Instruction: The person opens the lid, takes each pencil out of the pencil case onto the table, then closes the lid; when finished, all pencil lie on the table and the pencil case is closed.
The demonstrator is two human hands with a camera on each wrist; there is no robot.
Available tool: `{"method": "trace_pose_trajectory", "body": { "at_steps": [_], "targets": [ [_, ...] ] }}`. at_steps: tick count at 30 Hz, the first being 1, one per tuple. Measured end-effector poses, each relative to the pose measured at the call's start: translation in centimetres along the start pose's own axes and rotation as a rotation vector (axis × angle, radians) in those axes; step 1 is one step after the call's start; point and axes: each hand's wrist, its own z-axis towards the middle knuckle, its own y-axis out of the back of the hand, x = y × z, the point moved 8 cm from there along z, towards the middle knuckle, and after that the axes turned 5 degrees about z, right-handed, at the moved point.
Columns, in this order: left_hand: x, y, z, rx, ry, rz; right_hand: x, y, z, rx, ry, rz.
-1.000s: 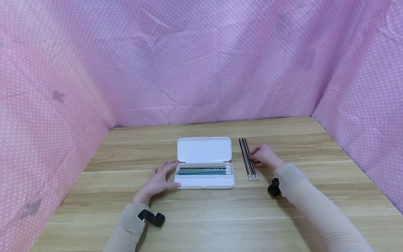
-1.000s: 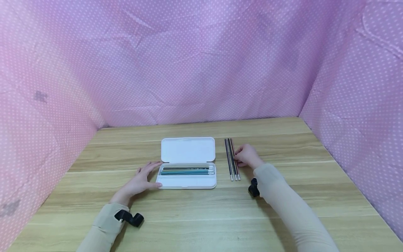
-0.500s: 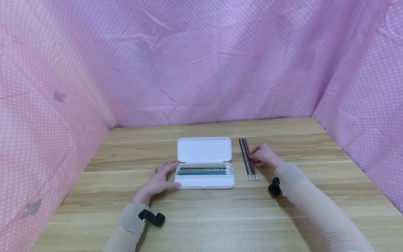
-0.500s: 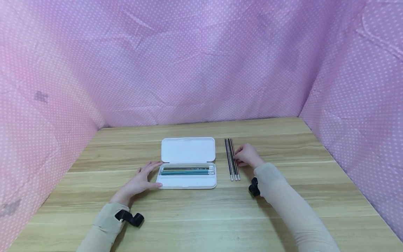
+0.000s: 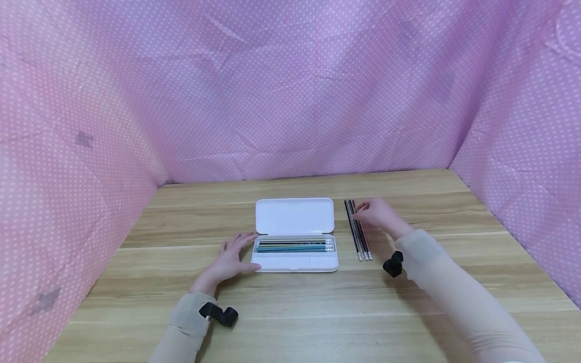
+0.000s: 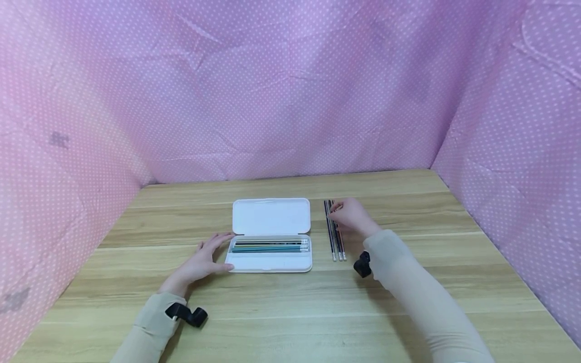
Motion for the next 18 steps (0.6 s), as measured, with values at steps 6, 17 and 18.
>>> {"method": "trace_pose_trajectory", "body": {
  "at_steps": [6,17,18],
  "targets": [
    [0.0,0.0,0.0,0.003,0.007,-0.003,2.7,-1.1,-0.5,0.036,0.045,0.085],
    [-0.1,0.1,0.0,-0.004,-0.002,-0.01,7.0,-4.3,-1.2,0.105,0.217,0.005],
    [-0.1,0.1,0.0,-0.005,-0.002,-0.01,7.3,-4.6,-1.1,0.11,0.227,-0.008]
  ]
}}
